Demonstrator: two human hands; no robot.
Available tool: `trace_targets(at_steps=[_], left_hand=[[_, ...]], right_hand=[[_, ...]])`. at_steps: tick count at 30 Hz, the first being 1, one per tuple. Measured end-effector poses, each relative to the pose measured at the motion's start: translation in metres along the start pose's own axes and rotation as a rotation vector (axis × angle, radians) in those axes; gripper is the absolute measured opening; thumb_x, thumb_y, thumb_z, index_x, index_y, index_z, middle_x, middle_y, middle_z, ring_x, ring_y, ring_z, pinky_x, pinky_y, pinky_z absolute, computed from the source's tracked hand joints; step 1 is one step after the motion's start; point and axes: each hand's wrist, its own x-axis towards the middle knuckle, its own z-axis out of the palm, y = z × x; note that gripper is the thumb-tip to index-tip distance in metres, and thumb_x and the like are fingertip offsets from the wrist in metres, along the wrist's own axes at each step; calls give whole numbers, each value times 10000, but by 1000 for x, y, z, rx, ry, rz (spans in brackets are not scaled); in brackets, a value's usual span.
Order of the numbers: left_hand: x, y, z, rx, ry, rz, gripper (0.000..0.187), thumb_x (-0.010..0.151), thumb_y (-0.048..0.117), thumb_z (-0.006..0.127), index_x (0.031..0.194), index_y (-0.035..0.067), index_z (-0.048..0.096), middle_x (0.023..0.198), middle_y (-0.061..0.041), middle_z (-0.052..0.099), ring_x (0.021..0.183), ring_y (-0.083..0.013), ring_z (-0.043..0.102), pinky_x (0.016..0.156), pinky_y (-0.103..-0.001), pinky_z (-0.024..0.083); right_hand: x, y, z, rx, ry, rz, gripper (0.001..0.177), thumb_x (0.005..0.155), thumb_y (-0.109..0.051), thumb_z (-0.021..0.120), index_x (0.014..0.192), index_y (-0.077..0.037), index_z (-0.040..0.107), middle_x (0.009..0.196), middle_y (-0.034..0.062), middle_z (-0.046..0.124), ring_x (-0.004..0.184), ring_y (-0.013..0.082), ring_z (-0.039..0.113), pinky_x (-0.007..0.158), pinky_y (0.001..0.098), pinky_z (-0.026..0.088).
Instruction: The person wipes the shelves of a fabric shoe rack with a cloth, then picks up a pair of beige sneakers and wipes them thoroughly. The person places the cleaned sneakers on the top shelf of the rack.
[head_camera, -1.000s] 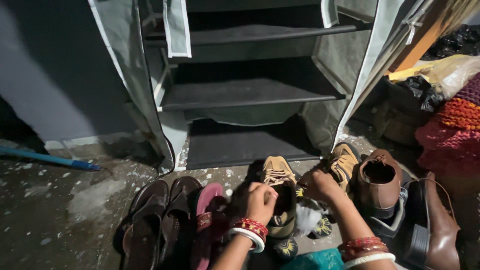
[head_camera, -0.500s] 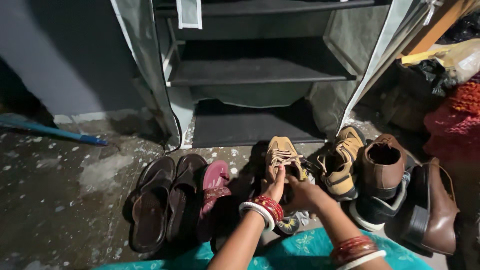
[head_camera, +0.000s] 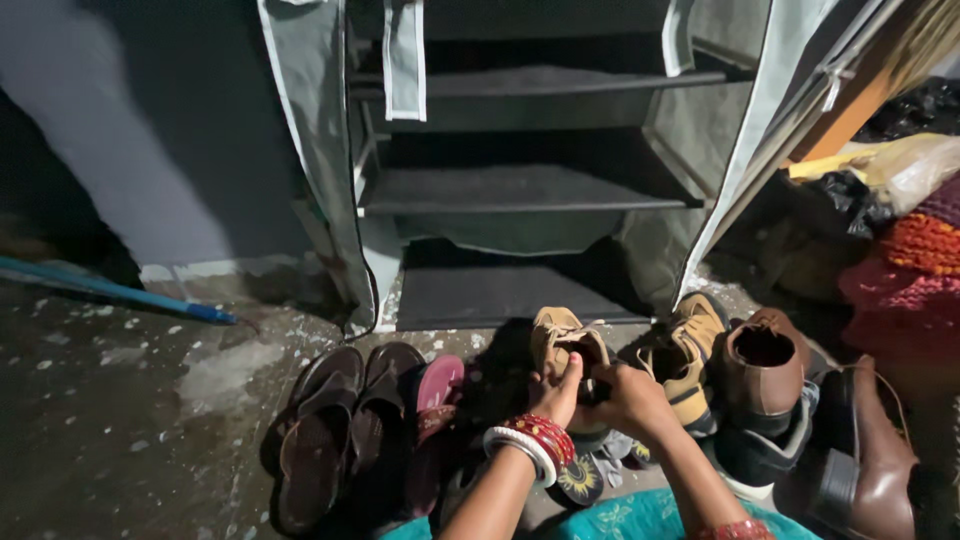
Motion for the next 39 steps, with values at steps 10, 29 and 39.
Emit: trace_targets(at_steps=[10, 29, 39], left_hand=[[-65, 69, -4, 46, 5, 228, 756, 912, 748, 382, 1524, 304, 404, 1625, -190, 298, 1492, -401, 317, 1211, -472, 281], [-180, 201, -10, 162, 246, 589, 570, 947, 669, 465, 1025, 187, 759, 1105, -189, 658, 1072, -403, 643, 967, -483, 495], [-152, 246, -9, 111, 156, 857, 566, 1007, 583, 440, 996, 93, 723, 881, -124, 731, 1090, -392, 584, 1168, -546, 212]], right_hand=[[-51, -49, -87, 38, 212, -85, 614, 582, -350, 884, 1161, -187, 761, 1066, 134, 733, 948, 341, 732, 830, 426, 572], [-94, -79, -188, 51, 406, -81, 698, 652, -265, 906, 1311, -225, 679, 1348, 28, 640, 1112, 268, 704, 896, 375, 574], [-67, -89, -222, 190, 508, -83, 651, 671, -217, 896, 1287, -208, 688, 1400, -25, 577, 1130, 227, 711, 823, 336, 628]])
